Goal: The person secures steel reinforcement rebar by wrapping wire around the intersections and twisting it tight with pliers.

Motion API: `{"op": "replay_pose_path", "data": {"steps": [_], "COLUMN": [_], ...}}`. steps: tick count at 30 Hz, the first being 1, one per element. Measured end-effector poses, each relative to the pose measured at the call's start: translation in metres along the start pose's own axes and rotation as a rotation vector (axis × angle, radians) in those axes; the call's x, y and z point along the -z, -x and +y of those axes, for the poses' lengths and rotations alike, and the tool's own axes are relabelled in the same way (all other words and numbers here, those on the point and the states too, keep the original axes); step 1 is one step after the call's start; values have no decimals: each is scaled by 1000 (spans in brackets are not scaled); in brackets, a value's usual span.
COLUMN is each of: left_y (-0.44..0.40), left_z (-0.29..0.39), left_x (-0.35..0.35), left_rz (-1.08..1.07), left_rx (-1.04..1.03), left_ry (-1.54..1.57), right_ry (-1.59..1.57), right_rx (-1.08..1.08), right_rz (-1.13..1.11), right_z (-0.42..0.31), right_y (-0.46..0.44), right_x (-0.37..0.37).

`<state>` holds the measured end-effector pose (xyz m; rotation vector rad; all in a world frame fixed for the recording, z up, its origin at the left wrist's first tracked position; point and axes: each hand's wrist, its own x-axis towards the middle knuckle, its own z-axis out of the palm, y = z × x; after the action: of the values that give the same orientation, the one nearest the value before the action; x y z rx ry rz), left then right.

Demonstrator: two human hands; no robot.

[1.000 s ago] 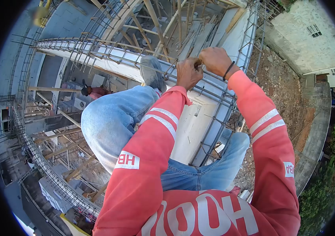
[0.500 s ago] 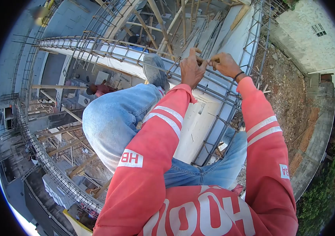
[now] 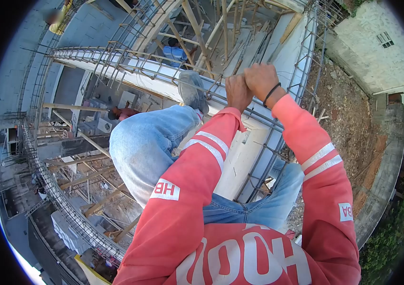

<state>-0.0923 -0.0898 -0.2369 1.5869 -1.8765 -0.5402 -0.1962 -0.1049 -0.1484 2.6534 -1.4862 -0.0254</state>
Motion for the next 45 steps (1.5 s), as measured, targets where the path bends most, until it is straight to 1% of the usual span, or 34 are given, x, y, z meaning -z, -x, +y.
{"op": "replay_pose_path", "data": {"steps": [1,2,3,4,5,6,7,8,9,11,13,15,16,18,19,20,21,23,26,28,29,31,32,33,34,35,36,38,39,40,41,42,43,45], "left_y": [3,4,4,4,2,0,-2,-4,-7,-13,-13,-11,-8,-6,-5,-3,-4,-2,2,1,0,-1,-1,-1,-1,-1,2,15,22,26,29,31,28,26], "left_z": [-1,-3,-5,-6,-6,-4,-3,-4,-7,-8,-5,-4,-3,-1,3,5,7,6,5,9,10,16,18,19,20,20,19,11,8,4,1,-2,-4,-7], "left_x": [-8,-13,-15,-10,-8,-7,-7,-7,-9,-5,1,3,2,4,5,7,10,3,-3,-1,0,6,8,11,14,16,15,11,9,8,8,9,10,11], "left_rz": [-1,116,241,222,229,177,124,126,89,40,-26,-81,-100,69,75,88,109,133,222,157,167,65,44,45,-13,-74,-80,126,117,126,137,148,155,68], "left_rx": [-3,-120,-231,-218,-218,-169,-120,-121,-114,-112,-97,-75,-91,-135,-146,-120,-98,-153,-170,-31,-32,106,124,123,139,156,159,-22,-2,-16,-33,-86,-73,-61], "left_ry": [10,-18,-54,55,50,49,50,52,27,12,42,150,165,44,45,4,-37,-51,-75,-71,-75,-103,-90,-89,-63,-36,-33,-105,-103,-102,-100,-108,-106,-43], "right_ry": [-33,-65,-205,-349,-469,-583,-597,-609,-605,-406,-392,-654,-631,-649,-680,-674,-668,-621,-596,-566,-569,-954,-820,-926,-1030,-1123,-1215,-1796,-1794,-2404,-2996,-2978,-2973,-3291], "right_rx": [43,94,61,26,-110,-248,-361,-475,-476,-596,-651,-691,-677,-750,-799,-832,-823,-883,-892,-891,-883,-1039,-958,-964,-967,-1056,-1148,-1041,-1056,-917,-692,-929,-934,-792], "right_rz": [262,530,552,574,415,252,191,127,128,317,255,248,234,275,317,419,442,291,437,538,546,543,664,751,839,919,993,1326,1303,1166,927,784,764,5], "right_z": [-5,-10,-20,-35,-45,-48,-46,-45,-46,-49,-57,-64,-63,-65,-64,-63,-60,-54,-58,-59,-56,-50,-39,-24,-7,11,30,67,84,101,108,99,94,82], "right_y": [12,24,43,67,99,134,167,195,214,248,277,289,291,290,286,284,282,281,280,274,272,259,255,249,241,236,232,229,237,245,246,237,231,224], "right_x": [6,14,37,58,63,63,56,46,42,35,12,-5,-8,-15,-21,-32,-36,-41,-51,-45,-42,-9,-11,3,26,45,63,89,82,71,63,60,50,29]}}
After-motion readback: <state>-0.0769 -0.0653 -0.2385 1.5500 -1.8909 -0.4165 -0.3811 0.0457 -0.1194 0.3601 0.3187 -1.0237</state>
